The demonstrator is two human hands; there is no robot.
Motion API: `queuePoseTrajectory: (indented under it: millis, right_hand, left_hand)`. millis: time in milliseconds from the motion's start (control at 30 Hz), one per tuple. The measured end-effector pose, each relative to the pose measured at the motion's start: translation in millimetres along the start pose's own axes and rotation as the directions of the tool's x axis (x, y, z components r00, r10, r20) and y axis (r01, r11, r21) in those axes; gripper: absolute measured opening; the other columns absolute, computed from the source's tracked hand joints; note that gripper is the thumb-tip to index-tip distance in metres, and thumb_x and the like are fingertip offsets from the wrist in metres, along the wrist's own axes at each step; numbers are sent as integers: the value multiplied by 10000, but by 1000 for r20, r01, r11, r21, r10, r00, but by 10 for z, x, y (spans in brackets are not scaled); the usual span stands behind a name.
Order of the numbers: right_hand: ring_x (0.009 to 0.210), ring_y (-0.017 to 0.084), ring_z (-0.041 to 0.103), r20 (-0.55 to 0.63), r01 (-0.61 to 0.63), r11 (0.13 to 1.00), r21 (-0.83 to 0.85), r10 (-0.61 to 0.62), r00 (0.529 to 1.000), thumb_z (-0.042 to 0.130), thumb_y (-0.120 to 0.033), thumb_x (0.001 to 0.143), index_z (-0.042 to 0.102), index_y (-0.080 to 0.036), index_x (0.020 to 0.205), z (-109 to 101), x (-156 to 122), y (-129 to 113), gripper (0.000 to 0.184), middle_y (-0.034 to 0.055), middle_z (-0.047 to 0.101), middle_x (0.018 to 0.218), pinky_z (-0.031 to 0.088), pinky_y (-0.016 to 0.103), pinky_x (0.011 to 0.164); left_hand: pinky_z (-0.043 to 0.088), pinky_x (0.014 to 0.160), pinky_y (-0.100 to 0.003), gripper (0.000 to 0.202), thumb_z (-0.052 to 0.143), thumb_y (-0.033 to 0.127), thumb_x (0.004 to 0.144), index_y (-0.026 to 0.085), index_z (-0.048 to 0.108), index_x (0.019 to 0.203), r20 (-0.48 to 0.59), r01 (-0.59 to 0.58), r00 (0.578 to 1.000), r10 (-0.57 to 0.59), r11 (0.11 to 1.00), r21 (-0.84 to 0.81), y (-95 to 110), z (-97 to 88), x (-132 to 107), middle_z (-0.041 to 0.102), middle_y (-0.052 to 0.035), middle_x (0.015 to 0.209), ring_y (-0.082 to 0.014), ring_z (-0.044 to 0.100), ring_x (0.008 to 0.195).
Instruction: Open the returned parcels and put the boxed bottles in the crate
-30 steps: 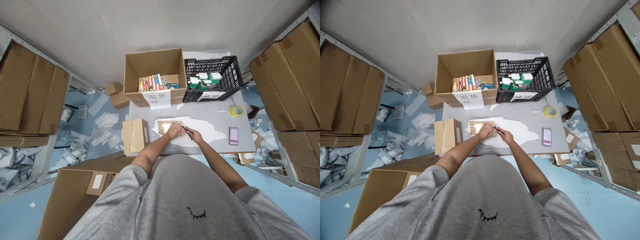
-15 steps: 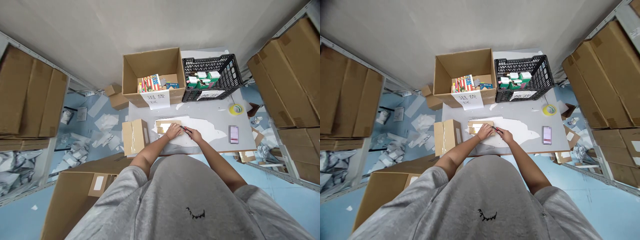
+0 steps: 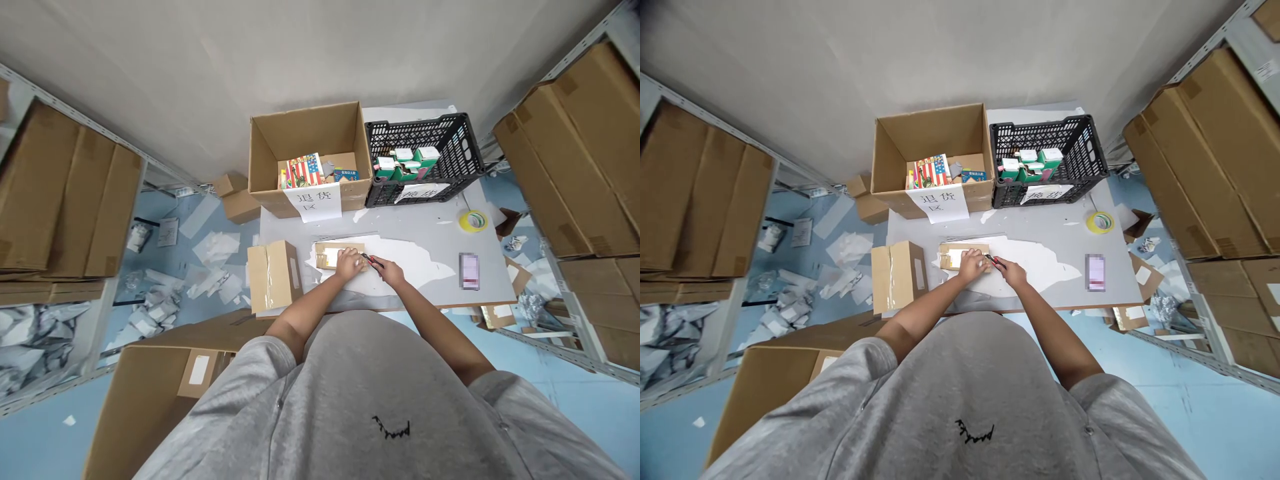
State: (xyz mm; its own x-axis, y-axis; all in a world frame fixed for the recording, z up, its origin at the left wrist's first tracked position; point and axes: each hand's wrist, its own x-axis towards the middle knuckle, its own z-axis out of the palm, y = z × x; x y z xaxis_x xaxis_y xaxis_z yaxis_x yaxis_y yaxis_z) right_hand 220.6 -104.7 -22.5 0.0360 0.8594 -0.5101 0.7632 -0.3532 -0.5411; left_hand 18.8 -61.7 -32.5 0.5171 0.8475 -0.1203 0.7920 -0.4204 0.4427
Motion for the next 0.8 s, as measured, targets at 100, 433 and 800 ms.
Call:
queuePoseTrajectory:
  millis: [100,433,800]
  right_hand:
    - [605,158,632,-19,-14,1000,-17,14,1000,464,-578,1046,662,-393,1435,-4,-9,-8,474,-29,689,663,422,253,625]
    - [602,161,625,-22,-16,1000,-1,16,1000,454,-588,1042,645,-398,1450,25,-100,11,488,-32,685,670,430,256,633]
    - [610,164,619,-30,-20,999,-32,19,999,490,-530,1041,655,-403,1441,6,-31,-18,451,-21,698,689,415,259,640]
  left_hand:
    - [341,931,-424,243,561,408,1034,244,719,950,-27,-95,995,95,995,0,-37,7,-38,682,-79,1077,-262,550,1090]
    - [370,943,-456,398,760,577,869,199,723,987,-23,-24,999,25,999,22,-48,2,68,669,-123,1086,-321,551,1132]
    - [365,936,-488,201,727,403,881,212,716,818,-55,75,995,-79,995,-69,54,107,30,692,-98,995,-298,551,1049]
